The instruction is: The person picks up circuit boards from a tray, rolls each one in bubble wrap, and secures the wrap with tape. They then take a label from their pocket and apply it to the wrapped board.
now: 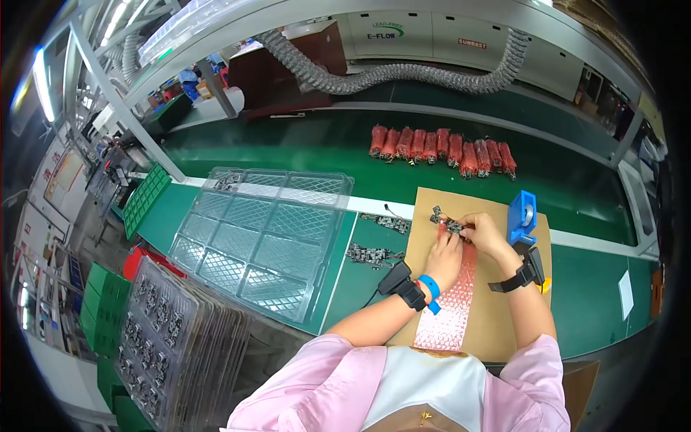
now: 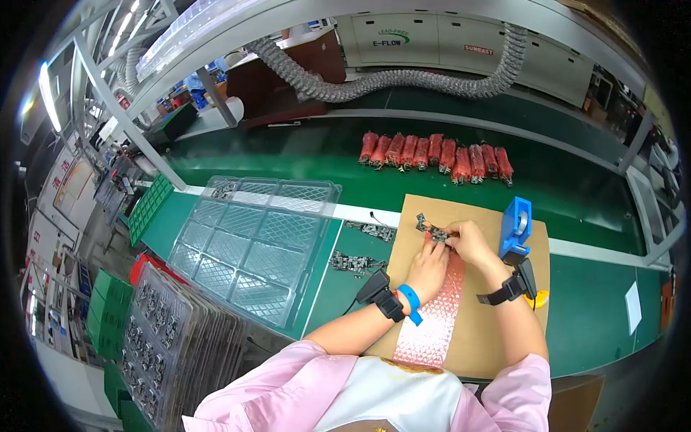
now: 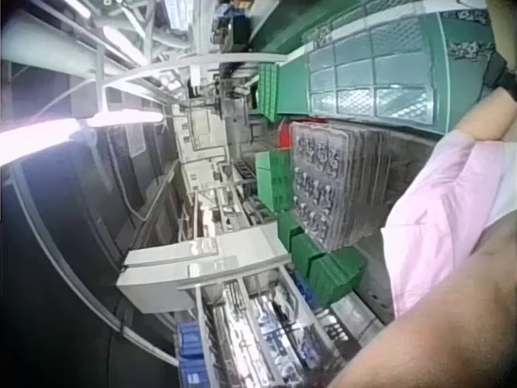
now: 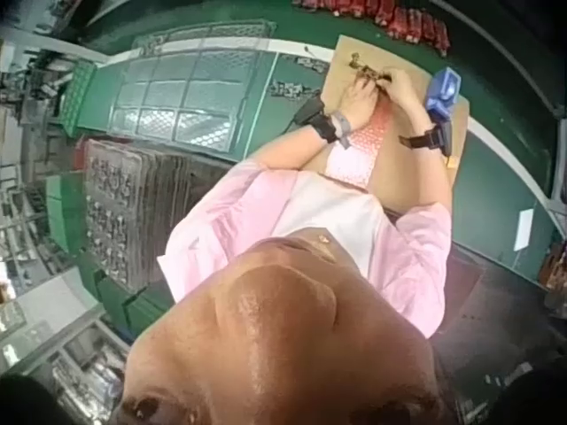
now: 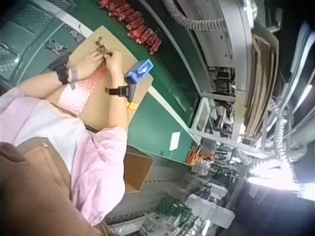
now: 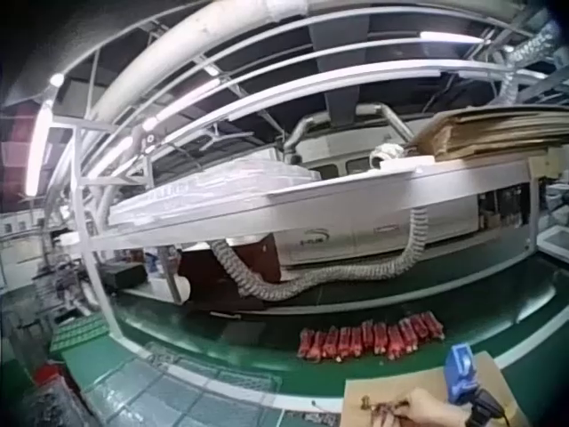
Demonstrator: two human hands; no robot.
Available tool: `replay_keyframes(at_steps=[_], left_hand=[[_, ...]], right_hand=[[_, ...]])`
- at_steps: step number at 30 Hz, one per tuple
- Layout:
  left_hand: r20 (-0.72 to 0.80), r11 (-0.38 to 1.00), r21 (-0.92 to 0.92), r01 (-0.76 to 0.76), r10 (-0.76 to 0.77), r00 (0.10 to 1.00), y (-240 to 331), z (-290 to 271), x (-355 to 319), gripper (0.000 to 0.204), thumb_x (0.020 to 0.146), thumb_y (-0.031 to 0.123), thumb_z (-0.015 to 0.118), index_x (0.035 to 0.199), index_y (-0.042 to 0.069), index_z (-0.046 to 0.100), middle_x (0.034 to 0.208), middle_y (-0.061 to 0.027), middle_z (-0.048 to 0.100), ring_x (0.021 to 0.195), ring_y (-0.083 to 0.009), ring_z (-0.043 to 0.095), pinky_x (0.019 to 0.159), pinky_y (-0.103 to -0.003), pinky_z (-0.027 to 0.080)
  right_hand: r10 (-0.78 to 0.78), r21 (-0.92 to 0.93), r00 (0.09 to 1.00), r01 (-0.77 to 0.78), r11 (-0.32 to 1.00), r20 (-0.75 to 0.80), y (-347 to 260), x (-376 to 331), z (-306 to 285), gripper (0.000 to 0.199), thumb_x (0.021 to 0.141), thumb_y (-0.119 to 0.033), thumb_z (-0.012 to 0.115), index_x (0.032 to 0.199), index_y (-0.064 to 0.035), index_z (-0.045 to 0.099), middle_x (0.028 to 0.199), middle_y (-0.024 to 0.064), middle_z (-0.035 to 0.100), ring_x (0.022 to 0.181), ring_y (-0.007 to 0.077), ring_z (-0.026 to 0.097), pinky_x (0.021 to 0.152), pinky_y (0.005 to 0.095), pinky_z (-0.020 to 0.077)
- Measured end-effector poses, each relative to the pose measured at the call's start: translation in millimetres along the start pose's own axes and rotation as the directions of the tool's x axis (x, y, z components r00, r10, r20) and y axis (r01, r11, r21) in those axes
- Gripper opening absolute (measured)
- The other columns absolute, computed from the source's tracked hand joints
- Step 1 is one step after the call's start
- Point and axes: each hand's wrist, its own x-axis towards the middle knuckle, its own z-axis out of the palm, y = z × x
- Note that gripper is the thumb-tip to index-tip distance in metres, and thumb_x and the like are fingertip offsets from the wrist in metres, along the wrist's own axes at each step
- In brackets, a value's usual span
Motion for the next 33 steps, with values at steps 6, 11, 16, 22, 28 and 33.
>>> replay_keyframes(at_steps=[6, 11, 16, 22, 28, 33], left_hand=[[-0.064, 0.998, 0.026, -0.058, 0.059, 0.996, 6, 16, -3, 0.026, 0.081, 0.008, 0.048, 0.102, -0.005, 0.057, 0.108, -0.0162, 0.052, 0.102, -0.0323, 0.050, 0.079, -0.041, 0.047], [-0.166, 0.999, 0.040, 0.005, 0.001, 0.986, -14, 10, 12, 0.032, 0.085, 0.007, 0.043, 0.114, -0.004, 0.051, 0.107, -0.0240, 0.054, 0.087, -0.0367, 0.056, 0.072, -0.047, 0.048], [-0.015, 0.989, 0.138, -0.050, 0.053, 0.998, -11, 4, 6, 0.041, 0.082, 0.008, 0.049, 0.121, -0.006, 0.053, 0.127, -0.0149, 0.051, 0.109, -0.0307, 0.049, 0.087, -0.040, 0.046], [0.036, 0.996, 0.083, -0.041, 0.038, 0.999, -1, 3, 4, 0.042, 0.082, 0.008, 0.049, 0.122, -0.007, 0.053, 0.130, -0.0147, 0.049, 0.111, -0.0296, 0.047, 0.093, -0.039, 0.043], [0.023, 0.995, 0.093, -0.037, 0.035, 0.999, -1, -1, 1, 0.042, 0.082, 0.007, 0.049, 0.121, -0.007, 0.054, 0.129, -0.0146, 0.049, 0.111, -0.0293, 0.047, 0.092, -0.038, 0.043], [0.009, 0.994, 0.095, -0.047, 0.046, 0.999, 0, -3, 4, 0.040, 0.082, 0.007, 0.049, 0.119, -0.007, 0.054, 0.128, -0.0147, 0.050, 0.111, -0.0286, 0.048, 0.090, -0.038, 0.044]], right_hand=[[0.062, 0.062, 0.998, -0.060, 0.996, -0.027, 12, -17, -8, 0.023, 0.075, 0.002, 0.065, 0.098, 0.0009, 0.067, 0.073, 0.0126, 0.066, 0.064, 0.0170, 0.060, 0.059, 0.0327, 0.0486], [-0.025, -0.224, 0.996, 0.043, 0.974, 0.084, 8, 18, -24, 0.021, 0.077, -0.007, 0.063, 0.097, 0.0001, 0.064, 0.074, 0.0094, 0.065, 0.067, 0.0168, 0.060, 0.059, 0.0328, 0.0495], [-0.021, 0.101, 1.000, 0.023, 0.995, -0.022, -12, 54, -45, 0.018, 0.074, 0.001, 0.070, 0.091, 0.0034, 0.067, 0.075, 0.0038, 0.067, 0.070, 0.0093, 0.060, 0.065, 0.0276, 0.0493], [0.160, -0.128, 0.926, -0.123, 0.984, 0.342, 15, 69, -30, 0.015, 0.074, -0.001, 0.072, 0.089, 0.0021, 0.072, 0.077, 0.0025, 0.069, 0.071, 0.0094, 0.060, 0.065, 0.0252, 0.0476], [0.212, -0.209, 0.852, -0.124, 0.970, 0.479, 14, 85, -28, 0.018, 0.074, -0.001, 0.073, 0.092, 0.0010, 0.072, 0.079, 0.0026, 0.069, 0.071, 0.0097, 0.060, 0.065, 0.0248, 0.0473], [0.192, -0.126, 0.847, -0.149, 0.981, 0.495, 30, 88, -31, 0.015, 0.075, -0.001, 0.073, 0.089, 0.0008, 0.071, 0.078, 0.0018, 0.067, 0.070, 0.0092, 0.059, 0.065, 0.0239, 0.0470]])
